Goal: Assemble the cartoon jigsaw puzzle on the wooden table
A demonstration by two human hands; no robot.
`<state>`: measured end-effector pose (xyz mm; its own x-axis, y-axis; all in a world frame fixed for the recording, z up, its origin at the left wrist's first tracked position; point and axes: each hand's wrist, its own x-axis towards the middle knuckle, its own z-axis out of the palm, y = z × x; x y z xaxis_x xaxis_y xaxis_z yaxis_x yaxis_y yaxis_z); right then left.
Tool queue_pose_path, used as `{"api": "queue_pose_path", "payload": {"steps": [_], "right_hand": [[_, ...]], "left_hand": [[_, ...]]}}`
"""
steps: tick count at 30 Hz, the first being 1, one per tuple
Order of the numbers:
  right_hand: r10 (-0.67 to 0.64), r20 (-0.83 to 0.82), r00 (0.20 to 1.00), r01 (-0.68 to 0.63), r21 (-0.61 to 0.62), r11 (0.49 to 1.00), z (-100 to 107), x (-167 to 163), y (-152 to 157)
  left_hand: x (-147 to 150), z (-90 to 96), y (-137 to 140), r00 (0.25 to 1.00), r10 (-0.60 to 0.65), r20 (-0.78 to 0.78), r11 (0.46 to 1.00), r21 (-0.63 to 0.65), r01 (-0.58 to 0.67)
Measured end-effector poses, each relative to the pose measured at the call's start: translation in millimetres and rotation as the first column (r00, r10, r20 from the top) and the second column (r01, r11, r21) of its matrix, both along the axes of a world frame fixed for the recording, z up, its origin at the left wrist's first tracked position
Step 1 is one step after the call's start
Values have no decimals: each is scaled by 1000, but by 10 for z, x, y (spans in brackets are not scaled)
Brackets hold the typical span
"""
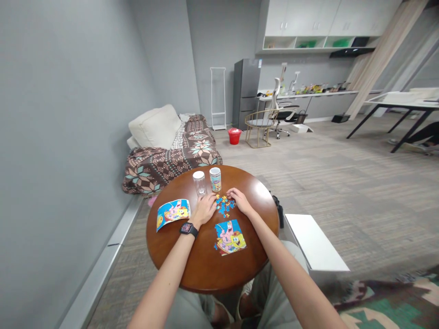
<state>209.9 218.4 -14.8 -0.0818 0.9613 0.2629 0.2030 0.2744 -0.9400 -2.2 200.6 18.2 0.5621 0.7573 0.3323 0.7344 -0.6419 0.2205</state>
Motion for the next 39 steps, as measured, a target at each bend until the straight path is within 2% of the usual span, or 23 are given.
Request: {"api": "queue_pose_path", "payload": {"steps": [4, 10, 20, 26, 33, 39], "right_hand": [[-63, 218, 974, 41, 105, 994, 69, -18, -52], [-110, 370, 923, 43, 183, 982, 50, -90, -136], [-171, 389, 905, 86, 225, 971, 10, -126, -308], [-134, 467, 874, 20, 240, 971, -12, -127, -390], [-61, 494, 867, -68, 239, 969, -91, -90, -420], [-65, 561, 825, -66, 210, 976, -147, -150, -449]], "left_hand": [[14, -20, 9, 999, 25, -27, 1000, 17, -24], [30, -71, 22, 998, 49, -40, 999, 11, -48], [61, -110, 54, 997, 41, -60, 998, -54, -44], [82, -127, 98, 995, 4, -98, 992, -126, -16], [96, -187, 146, 991, -15, -132, 988, -153, -5], [95, -221, 163, 989, -38, -146, 983, -182, 11]]}}
